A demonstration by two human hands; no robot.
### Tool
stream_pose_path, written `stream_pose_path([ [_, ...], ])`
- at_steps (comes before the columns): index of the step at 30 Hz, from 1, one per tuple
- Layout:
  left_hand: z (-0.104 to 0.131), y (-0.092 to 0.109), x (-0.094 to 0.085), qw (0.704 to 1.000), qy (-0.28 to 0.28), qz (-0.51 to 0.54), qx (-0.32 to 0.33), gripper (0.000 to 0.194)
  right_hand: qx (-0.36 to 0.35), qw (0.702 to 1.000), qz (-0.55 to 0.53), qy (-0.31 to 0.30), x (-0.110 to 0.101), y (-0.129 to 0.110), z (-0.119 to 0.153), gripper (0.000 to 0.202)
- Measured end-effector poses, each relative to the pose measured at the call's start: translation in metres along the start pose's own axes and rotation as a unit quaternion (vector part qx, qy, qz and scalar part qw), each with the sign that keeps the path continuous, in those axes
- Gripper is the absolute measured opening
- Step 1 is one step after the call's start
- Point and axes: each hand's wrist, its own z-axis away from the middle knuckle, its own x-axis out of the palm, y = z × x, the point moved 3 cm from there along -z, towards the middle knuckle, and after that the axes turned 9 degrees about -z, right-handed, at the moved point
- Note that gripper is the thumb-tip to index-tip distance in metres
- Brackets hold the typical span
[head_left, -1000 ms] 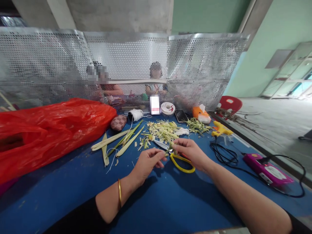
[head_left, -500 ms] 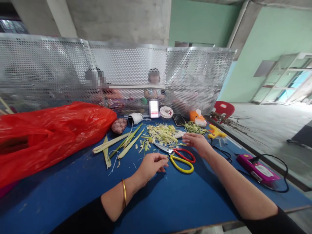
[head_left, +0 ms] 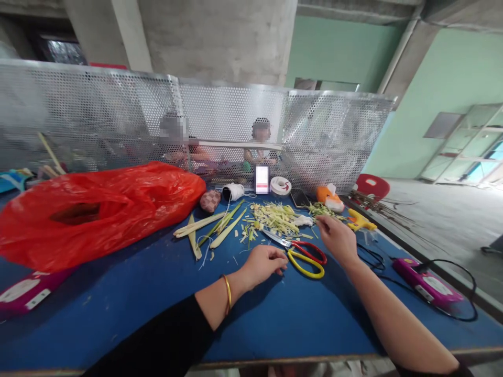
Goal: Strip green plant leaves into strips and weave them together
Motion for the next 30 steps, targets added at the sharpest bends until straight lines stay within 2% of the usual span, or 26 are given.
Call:
stream_pose_path([
  [14, 0.001, 0.003, -0.001, 0.999, -0.03, -0.034, 0.012, 0.011, -0.009, 0.987, 0.163, 0.009, 0.001, 0.009, 0.027, 0.027],
  [22, -0.003, 0.002, -0.001, 0.997, -0.036, -0.057, 0.024, 0.009, -0.038, 0.974, 0.222, -0.031, 0.017, 0.017, 0.014, 0.028],
  [30, -0.005, 0.001, 0.0, 0.996, -0.037, -0.078, 0.021, 0.012, -0.02, 0.974, 0.226, -0.016, 0.011, 0.034, 0.011, 0.026],
])
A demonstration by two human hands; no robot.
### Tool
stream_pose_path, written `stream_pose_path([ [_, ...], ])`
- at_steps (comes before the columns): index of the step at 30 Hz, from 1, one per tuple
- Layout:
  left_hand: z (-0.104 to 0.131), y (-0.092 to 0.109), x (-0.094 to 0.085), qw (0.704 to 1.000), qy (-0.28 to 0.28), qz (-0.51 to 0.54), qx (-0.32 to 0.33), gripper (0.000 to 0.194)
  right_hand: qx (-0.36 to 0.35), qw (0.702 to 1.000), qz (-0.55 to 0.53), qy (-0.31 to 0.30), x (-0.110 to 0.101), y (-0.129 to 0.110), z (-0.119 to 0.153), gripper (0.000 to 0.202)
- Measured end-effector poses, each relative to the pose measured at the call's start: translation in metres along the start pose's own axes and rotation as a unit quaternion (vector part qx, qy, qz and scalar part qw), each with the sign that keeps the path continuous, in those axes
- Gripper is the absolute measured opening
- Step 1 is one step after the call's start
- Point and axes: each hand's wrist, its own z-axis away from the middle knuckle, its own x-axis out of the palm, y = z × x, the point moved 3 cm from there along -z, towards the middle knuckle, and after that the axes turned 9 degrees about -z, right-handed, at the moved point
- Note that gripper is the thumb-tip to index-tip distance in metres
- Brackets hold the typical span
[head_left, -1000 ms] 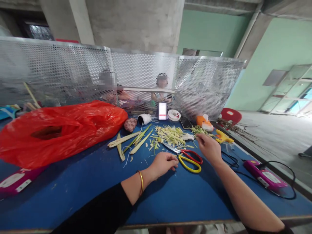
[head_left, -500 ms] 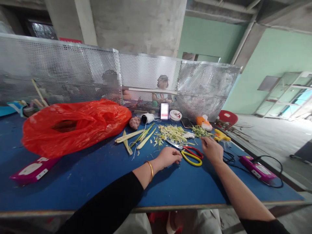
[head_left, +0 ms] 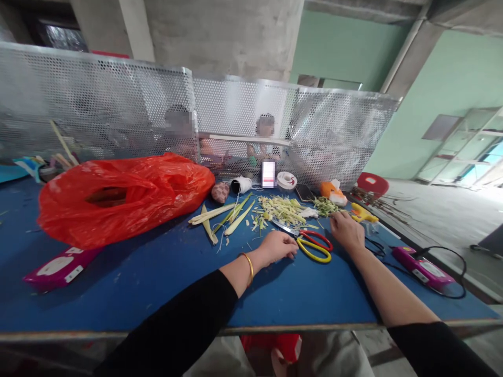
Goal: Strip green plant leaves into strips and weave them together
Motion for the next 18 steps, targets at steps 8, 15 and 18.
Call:
stream_pose_path([
  [8, -0.002, 0.0, 0.0, 1.0, -0.002, -0.024, 0.002, 0.013, 0.01, 1.0, -0.009, -0.014, 0.001, 0.003, 0.001, 0.027],
  [15, -0.004, -0.002, 0.001, 0.999, -0.002, -0.032, -0.001, 0.015, 0.026, 0.999, -0.005, -0.034, -0.002, 0.01, 0.0, 0.027],
  [18, -0.004, -0.002, 0.001, 0.999, -0.001, -0.033, -0.002, 0.015, 0.028, 0.999, -0.009, -0.042, -0.002, 0.01, -0.001, 0.026],
])
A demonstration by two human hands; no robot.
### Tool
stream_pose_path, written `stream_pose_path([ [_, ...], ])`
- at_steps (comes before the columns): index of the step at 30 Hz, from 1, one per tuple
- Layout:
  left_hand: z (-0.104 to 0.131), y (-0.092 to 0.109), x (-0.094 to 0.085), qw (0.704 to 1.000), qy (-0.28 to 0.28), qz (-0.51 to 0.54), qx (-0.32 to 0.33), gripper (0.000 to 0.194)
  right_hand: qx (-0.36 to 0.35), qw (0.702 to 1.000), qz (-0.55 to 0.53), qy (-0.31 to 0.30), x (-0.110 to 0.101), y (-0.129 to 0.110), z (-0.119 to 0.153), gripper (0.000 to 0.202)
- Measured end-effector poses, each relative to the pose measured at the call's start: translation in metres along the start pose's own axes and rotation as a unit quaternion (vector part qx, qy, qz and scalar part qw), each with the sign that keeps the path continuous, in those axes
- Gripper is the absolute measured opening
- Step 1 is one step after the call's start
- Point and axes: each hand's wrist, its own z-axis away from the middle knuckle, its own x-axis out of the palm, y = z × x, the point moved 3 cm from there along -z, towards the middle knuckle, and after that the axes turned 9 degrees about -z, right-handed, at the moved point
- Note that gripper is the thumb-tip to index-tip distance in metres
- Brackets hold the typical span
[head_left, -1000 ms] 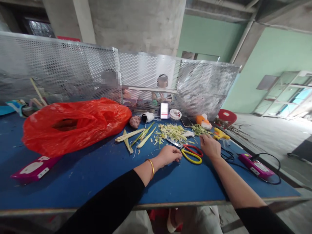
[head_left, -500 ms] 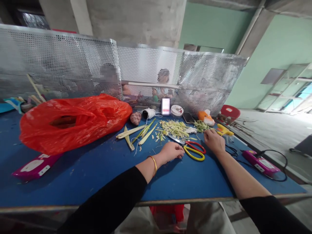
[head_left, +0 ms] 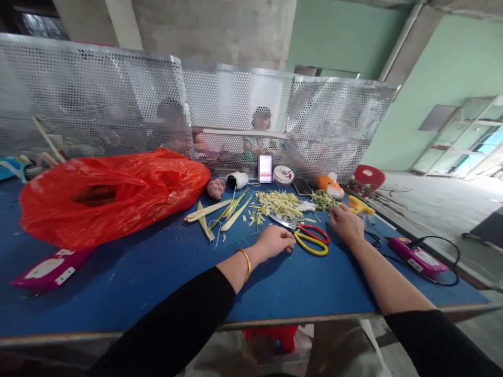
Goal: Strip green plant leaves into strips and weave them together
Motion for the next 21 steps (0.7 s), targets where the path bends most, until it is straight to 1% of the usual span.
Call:
stream_pose_path([
  [15, 0.004, -0.001, 0.0, 1.0, 0.009, -0.01, 0.009, 0.016, -0.015, 0.999, -0.029, -0.041, 0.007, -0.003, 0.0, 0.021],
  [21, 0.002, -0.002, 0.0, 1.0, 0.005, -0.017, 0.012, 0.016, -0.013, 0.998, -0.035, -0.057, 0.011, 0.001, -0.001, 0.023],
])
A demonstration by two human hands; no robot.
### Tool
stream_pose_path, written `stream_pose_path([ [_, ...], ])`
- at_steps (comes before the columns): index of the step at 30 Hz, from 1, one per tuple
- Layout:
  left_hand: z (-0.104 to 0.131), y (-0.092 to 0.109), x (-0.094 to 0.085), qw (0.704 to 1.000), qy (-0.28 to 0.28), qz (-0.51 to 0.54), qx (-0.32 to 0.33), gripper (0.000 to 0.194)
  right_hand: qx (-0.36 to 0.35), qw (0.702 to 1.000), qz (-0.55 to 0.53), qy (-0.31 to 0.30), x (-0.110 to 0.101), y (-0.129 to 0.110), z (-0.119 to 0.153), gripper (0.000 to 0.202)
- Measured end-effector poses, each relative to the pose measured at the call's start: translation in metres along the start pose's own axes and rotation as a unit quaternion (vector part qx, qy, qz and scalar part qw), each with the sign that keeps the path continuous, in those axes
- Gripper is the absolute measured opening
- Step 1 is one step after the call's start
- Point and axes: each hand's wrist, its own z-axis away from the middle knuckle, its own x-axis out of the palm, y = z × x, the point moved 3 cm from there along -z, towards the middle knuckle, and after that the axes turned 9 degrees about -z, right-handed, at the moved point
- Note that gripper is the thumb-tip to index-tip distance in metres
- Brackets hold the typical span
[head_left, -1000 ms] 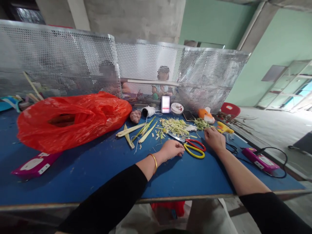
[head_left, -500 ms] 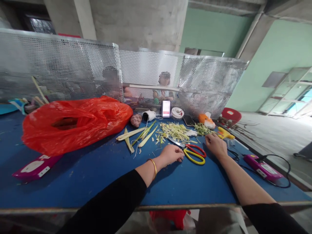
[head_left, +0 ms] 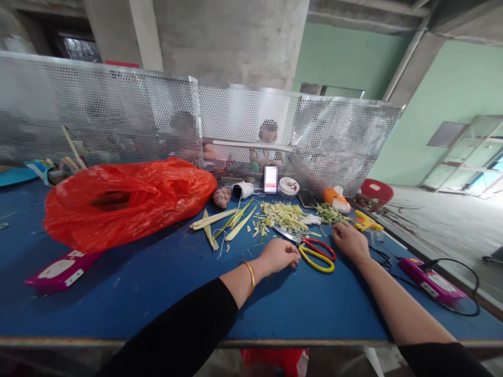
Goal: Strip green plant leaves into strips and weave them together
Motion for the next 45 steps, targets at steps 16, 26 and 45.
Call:
stream_pose_path([
  [16, 0.0, -0.001, 0.001, 1.0, -0.003, 0.001, 0.005, 0.014, 0.003, 1.0, -0.007, -0.021, 0.003, 0.001, 0.0, 0.024],
  [26, 0.001, 0.0, 0.0, 1.0, -0.003, 0.014, 0.007, 0.013, 0.003, 0.999, -0.008, -0.048, 0.003, -0.001, -0.001, 0.022],
  [45, 0.013, 0.013, -0.011, 0.998, 0.037, -0.048, 0.005, 0.022, -0.088, 0.987, -0.096, 0.094, -0.028, -0.055, 0.016, 0.026],
])
